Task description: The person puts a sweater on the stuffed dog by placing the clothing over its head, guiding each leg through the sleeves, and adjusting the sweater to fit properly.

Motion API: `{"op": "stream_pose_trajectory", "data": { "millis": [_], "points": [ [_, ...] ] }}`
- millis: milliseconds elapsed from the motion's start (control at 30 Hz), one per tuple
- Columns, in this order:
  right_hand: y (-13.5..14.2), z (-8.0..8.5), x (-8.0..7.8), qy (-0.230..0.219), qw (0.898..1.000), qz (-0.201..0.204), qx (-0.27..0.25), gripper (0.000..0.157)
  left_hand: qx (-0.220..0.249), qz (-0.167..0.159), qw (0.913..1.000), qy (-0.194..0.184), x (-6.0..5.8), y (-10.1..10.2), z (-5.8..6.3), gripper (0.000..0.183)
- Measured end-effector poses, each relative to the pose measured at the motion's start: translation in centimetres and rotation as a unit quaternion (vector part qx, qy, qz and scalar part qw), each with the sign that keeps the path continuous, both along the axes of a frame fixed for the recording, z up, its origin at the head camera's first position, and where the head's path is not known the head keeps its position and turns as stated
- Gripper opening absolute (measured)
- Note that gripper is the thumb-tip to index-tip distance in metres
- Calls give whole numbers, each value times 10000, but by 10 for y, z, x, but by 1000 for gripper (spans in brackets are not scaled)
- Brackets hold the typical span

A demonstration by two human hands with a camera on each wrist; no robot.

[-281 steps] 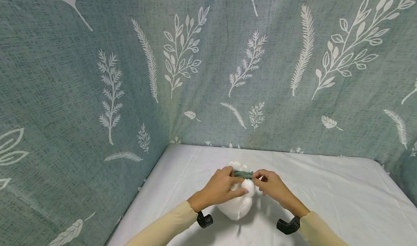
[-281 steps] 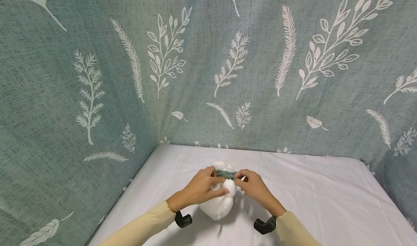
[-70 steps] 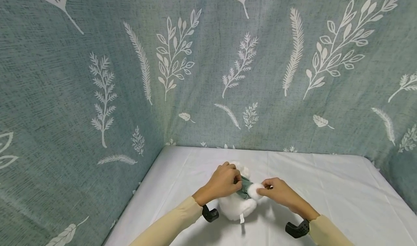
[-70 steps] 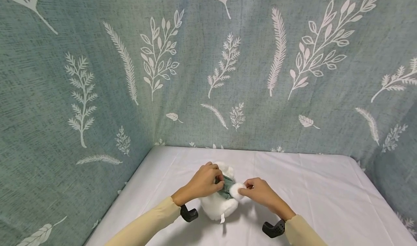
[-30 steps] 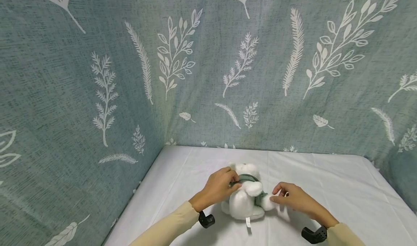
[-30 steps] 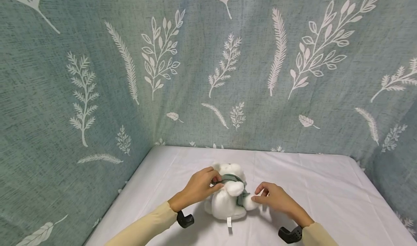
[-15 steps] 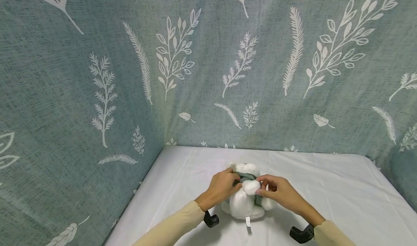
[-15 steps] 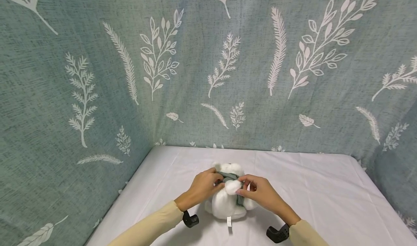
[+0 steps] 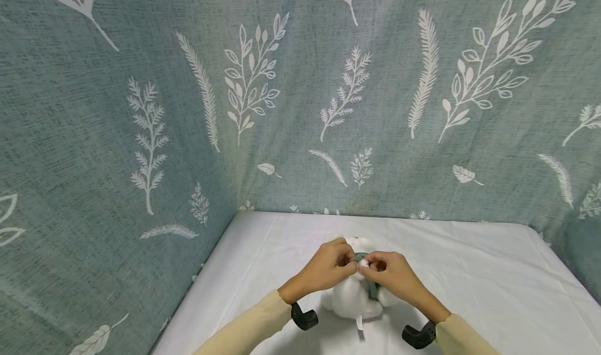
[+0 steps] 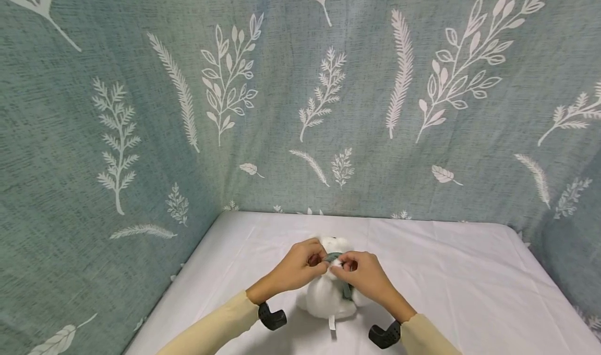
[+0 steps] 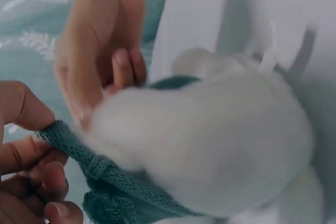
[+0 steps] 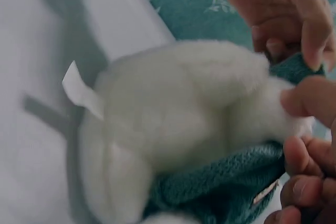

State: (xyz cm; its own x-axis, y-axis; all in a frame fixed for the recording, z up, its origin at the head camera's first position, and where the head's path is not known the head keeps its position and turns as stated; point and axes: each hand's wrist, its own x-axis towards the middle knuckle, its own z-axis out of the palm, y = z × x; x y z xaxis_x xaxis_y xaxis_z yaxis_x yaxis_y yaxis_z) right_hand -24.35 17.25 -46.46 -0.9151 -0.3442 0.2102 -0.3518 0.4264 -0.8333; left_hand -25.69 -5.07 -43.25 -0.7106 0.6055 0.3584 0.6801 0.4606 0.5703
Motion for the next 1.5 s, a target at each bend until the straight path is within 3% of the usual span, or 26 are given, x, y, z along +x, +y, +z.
{"op": "stream_pose_trajectory", "data": {
  "millis": [200,367,467,633,733,900,1033,1200,1400,1500],
  "points": [
    [-10,-5,-5,-59,9984,-555,28,6,-195,-681,9969,350,11,3,4,9],
    [-16,-7,-6,-126,9944,-1048,74,15,-626,-982,9915,585,12,7,0,10],
    [-17,-6,-6,-138,9923,-1229,89,10,-504,-774,9953,303,8,3,-2,13],
    [-17,-2,-8,-127,9923,-1234,49,21,426,127,9981,-421,0,-9,-12,13],
    [-17,0,-10,-119,9942,-1059,171,18,699,815,9934,-405,-2,-16,-18,12],
    [-16,0,-9,-54,9959,-837,342,12,526,1629,9844,-416,-4,-26,-25,18],
    [-14,-1,-8,3,9971,-726,228,14,469,1634,9839,-547,-6,-31,-28,16],
    [-14,0,-8,106,9987,-503,-2,21,622,1252,9859,-923,-6,-31,-27,16],
    [-17,1,-9,209,9987,-455,54,21,1320,989,9684,-1873,-9,-29,-29,24],
    [-19,1,-10,150,9985,-511,120,19,1306,909,9678,-1949,-12,-30,-30,23]
  ]
}}
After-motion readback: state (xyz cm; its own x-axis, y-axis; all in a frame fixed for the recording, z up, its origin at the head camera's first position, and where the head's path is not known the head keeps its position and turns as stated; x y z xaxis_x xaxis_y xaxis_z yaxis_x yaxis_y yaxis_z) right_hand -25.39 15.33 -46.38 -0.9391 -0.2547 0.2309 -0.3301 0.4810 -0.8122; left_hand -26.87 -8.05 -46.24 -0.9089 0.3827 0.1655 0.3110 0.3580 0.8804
